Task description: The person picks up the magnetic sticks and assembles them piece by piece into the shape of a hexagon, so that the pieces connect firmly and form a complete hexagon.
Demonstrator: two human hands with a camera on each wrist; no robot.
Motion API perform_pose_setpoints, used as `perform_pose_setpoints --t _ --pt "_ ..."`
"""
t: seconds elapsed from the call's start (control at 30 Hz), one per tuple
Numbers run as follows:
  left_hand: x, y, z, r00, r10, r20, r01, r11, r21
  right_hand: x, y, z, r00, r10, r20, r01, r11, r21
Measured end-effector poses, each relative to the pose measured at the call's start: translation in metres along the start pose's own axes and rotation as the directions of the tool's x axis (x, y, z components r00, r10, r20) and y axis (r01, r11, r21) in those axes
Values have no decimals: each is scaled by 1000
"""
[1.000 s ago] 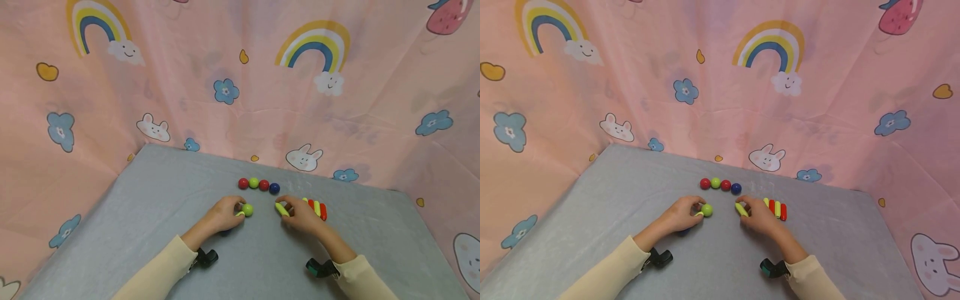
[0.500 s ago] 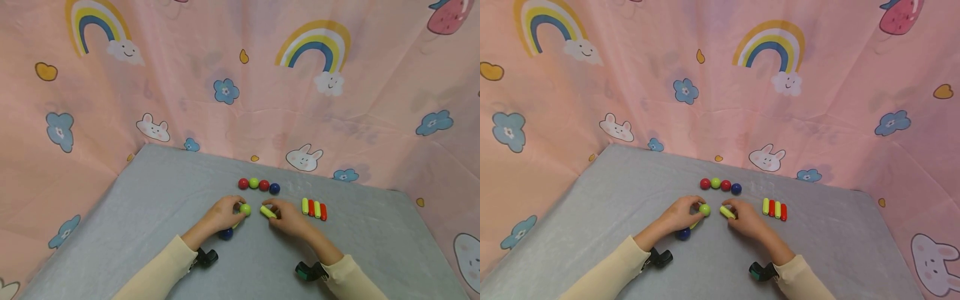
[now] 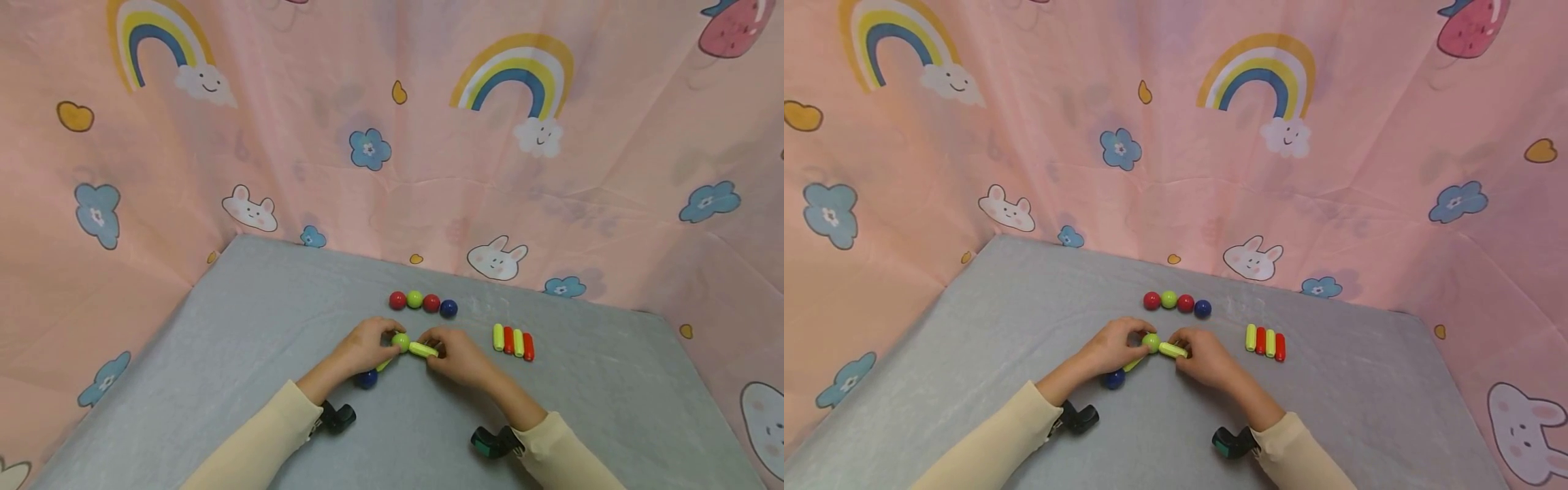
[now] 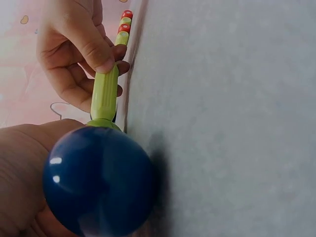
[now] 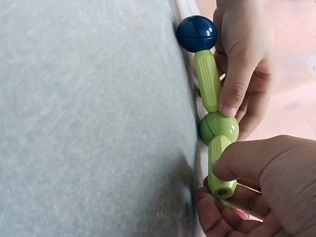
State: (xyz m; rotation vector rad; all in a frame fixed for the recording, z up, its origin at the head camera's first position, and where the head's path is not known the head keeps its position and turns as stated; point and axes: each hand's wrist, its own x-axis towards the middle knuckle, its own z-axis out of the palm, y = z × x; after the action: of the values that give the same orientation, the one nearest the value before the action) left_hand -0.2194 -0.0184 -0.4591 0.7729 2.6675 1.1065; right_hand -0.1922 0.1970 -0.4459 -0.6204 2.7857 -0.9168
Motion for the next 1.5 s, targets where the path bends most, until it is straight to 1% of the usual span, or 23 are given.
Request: perform_pose_setpoints --t 0.17,0.27,0.47,0.57,0.77,0.97,1.03,1.1,1.2,1.33,1.43,1.5 --pt "0 0 -2 1000 -7 3 7 1000 -10 2 -1 2 1000 0 -5 0 1000 -3" --pt "0 -1 -2 1000 -15 -1 15 1000 -6 3 0 3 1000 13 -16 -13 1000 9" --pt "-2 0 -4 999 -36 -13 36 999 21 4 1 4 996 40 -75 -37 999 35" --pt "0 1 -5 999 -36 -11 37 998 43 6 1 5 993 61 -104 -57 997 48" --pt "9 0 -4 1000 1 5 -1 999 55 8 -2 4 984 109 -144 -94 989 112" --pt "16 -1 -2 1000 28 14 -29 998 49 8 -2 4 981 98 -166 -77 989 126" --pt "17 -2 -1 1000 28 12 -29 998 47 7 0 3 981 92 -171 -71 990 122" --pt "16 -3 -1 1000 26 1 -26 999 43 7 2 2 979 104 -178 -84 990 117" --pt "13 -4 -2 1000 15 -20 -14 999 39 8 5 -2 965 155 -211 -137 986 96" --pt "8 -6 -5 999 -11 -33 12 1000 26 11 10 -9 931 246 -269 -238 969 66" --pt "5 -8 -7 999 -42 -32 43 999 19 13 15 -14 909 286 -302 -284 957 51" --pt "3 -9 -8 997 -65 -31 66 998 18 15 19 -17 901 298 -315 -302 953 39"
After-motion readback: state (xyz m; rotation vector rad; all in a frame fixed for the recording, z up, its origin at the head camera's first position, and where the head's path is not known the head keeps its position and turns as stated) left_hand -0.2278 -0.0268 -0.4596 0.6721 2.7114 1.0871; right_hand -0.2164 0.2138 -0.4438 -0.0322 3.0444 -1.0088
